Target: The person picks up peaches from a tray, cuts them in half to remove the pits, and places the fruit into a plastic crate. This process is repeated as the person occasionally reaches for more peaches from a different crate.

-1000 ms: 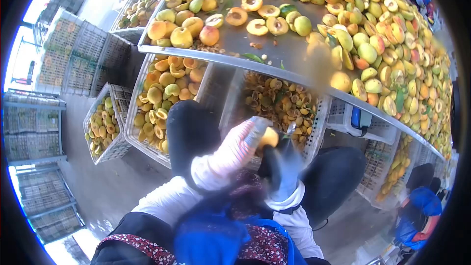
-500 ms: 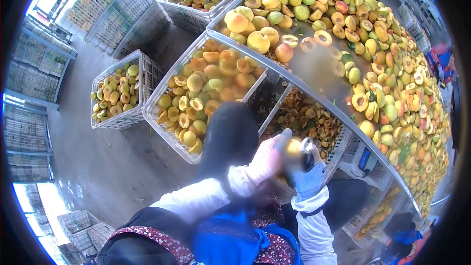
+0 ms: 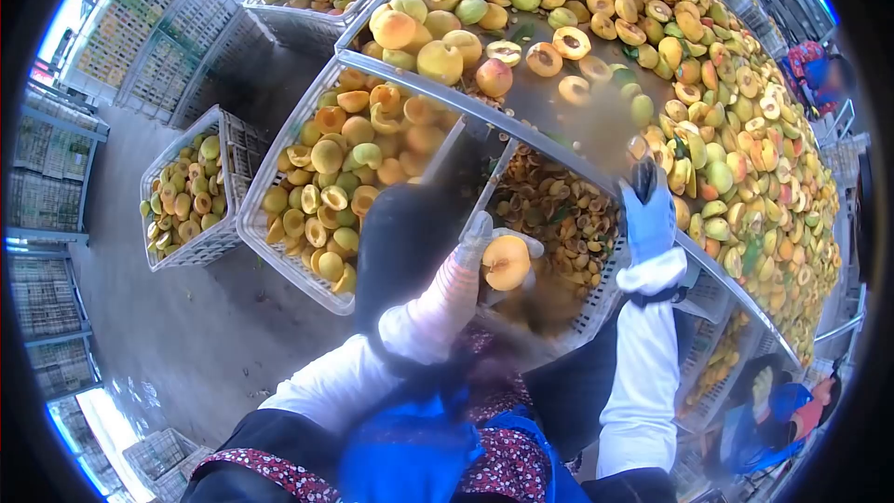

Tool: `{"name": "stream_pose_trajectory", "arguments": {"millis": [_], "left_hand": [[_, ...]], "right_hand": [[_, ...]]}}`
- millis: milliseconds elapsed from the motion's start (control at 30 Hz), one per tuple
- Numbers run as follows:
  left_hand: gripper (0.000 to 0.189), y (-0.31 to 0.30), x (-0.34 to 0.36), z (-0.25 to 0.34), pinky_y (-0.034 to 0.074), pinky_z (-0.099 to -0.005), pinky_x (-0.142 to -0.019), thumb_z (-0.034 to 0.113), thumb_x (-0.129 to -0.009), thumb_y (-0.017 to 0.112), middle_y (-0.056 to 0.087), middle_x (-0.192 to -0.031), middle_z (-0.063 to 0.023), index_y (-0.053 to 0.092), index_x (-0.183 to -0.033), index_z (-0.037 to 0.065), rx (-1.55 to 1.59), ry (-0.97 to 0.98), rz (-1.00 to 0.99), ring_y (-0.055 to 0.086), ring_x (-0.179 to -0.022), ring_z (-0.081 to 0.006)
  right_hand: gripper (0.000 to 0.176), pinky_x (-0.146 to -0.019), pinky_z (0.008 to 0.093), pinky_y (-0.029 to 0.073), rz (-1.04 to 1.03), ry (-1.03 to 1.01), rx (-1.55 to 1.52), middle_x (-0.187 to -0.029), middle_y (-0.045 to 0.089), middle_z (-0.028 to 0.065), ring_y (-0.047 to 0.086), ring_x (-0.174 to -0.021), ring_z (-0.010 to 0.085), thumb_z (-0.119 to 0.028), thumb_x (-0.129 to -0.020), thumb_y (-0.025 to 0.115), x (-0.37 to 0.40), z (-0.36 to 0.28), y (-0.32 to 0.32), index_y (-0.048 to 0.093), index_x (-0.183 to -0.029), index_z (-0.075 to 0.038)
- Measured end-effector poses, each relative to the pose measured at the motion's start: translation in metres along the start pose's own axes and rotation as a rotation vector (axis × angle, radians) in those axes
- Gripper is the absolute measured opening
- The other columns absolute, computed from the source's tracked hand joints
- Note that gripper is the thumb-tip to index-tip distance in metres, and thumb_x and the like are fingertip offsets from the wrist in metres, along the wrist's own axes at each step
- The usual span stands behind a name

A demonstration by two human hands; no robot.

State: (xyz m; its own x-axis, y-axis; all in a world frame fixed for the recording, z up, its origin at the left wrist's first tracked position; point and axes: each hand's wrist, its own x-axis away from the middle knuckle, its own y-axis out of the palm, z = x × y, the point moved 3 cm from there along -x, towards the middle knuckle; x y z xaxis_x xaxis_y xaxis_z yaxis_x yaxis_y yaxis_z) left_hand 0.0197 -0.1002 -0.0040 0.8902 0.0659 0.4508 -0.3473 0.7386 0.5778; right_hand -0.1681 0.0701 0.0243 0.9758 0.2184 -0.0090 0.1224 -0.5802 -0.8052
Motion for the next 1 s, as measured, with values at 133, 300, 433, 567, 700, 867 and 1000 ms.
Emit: {"name": "stream_pose_trajectory", "arguments": {"millis": [133, 300, 433, 567, 700, 867, 1000], "left_hand": [[0.069, 0.005, -0.004, -0.003, 0.047, -0.0228, -0.07, 0.065, -0.092, 0.036, 0.063, -0.087, -0.0066, 0.063, -0.101, 0.001, -0.038, 0.09, 0.062, 0.059, -0.076, -0.0121], [0.066, 0.022, -0.001, -0.009, 0.047, -0.0245, -0.068, 0.064, -0.091, 0.04, 0.063, -0.079, -0.0058, 0.062, -0.1, 0.003, -0.174, 0.146, 0.106, 0.059, -0.071, -0.0116], [0.044, 0.027, 0.003, -0.02, 0.044, -0.0207, -0.066, 0.049, -0.095, 0.049, 0.06, -0.077, -0.0019, 0.061, -0.1, 0.007, 0.06, 0.15, 0.099, 0.055, -0.071, -0.0073], [0.043, 0.026, -0.003, -0.033, 0.042, -0.0208, -0.066, 0.046, -0.097, 0.047, 0.06, -0.078, -0.001, 0.063, -0.097, 0.006, -0.075, 0.264, 0.134, 0.053, -0.071, -0.0069], [0.048, 0.028, -0.003, -0.04, 0.042, -0.0218, -0.065, 0.047, -0.097, 0.044, 0.061, -0.077, -0.0017, 0.064, -0.094, 0.004, -0.233, 0.248, 0.079, 0.054, -0.069, -0.0078], [0.06, 0.036, -0.006, -0.039, 0.043, -0.022, -0.063, 0.055, -0.095, 0.039, 0.062, -0.074, -0.0041, 0.065, -0.082, 0.003, -0.376, -0.027, -0.118, 0.056, -0.067, -0.01], [0.061, 0.046, -0.006, -0.044, 0.042, -0.0228, -0.057, 0.057, -0.093, 0.04, 0.058, -0.067, -0.003, 0.063, -0.076, 0.004, -0.224, -0.258, -0.016, 0.053, -0.06, -0.0105]], "right_hand": [[0.008, -0.044, 0.0205, 0.039, -0.193, 0.216, -0.985, -0.073, 0.057, 0.0017, 0.052, -0.054, 0.0082, -0.011, -0.094, 0.051, 0.103, -0.046, 0.011, 0.053, -0.1, -0.006], [0.018, -0.06, 0.0415, 0.048, -0.278, -0.084, -0.518, -0.077, 0.061, 0.021, 0.062, -0.07, 0.0386, -0.015, -0.09, 0.056, 0.158, -0.064, 0.035, 0.055, -0.101, -0.001], [0.026, -0.062, 0.042, 0.048, -0.229, -0.095, -0.506, -0.078, 0.062, 0.0221, 0.062, -0.072, 0.0402, -0.019, -0.09, 0.058, 0.172, -0.049, 0.047, 0.055, -0.105, 0.001], [0.027, -0.052, 0.0409, 0.047, 0.112, -0.441, -0.378, -0.073, 0.062, 0.016, 0.06, -0.059, 0.033, -0.021, -0.091, 0.059, 0.186, -0.031, 0.063, 0.053, -0.106, 0.001], [0.027, -0.039, 0.0306, 0.039, -0.167, -0.238, -0.668, -0.067, 0.057, 0.0056, 0.05, -0.045, 0.0176, -0.029, -0.095, 0.053, 0.202, -0.021, 0.058, 0.054, -0.102, -0.003], [0.044, -0.033, 0.0205, 0.03, -1.142, 0.644, -2.045, -0.061, 0.048, 0.0002, 0.037, -0.039, 0.0078, -0.047, -0.097, 0.041, 0.212, -0.009, 0.067, 0.054, -0.095, -0.006], [0.051, -0.031, 0.0189, 0.028, -1.511, 0.668, -2.544, -0.057, 0.041, -0.0018, 0.034, -0.037, 0.0061, -0.054, -0.096, 0.037, 0.206, -0.017, 0.054, 0.053, -0.095, -0.006]]}}
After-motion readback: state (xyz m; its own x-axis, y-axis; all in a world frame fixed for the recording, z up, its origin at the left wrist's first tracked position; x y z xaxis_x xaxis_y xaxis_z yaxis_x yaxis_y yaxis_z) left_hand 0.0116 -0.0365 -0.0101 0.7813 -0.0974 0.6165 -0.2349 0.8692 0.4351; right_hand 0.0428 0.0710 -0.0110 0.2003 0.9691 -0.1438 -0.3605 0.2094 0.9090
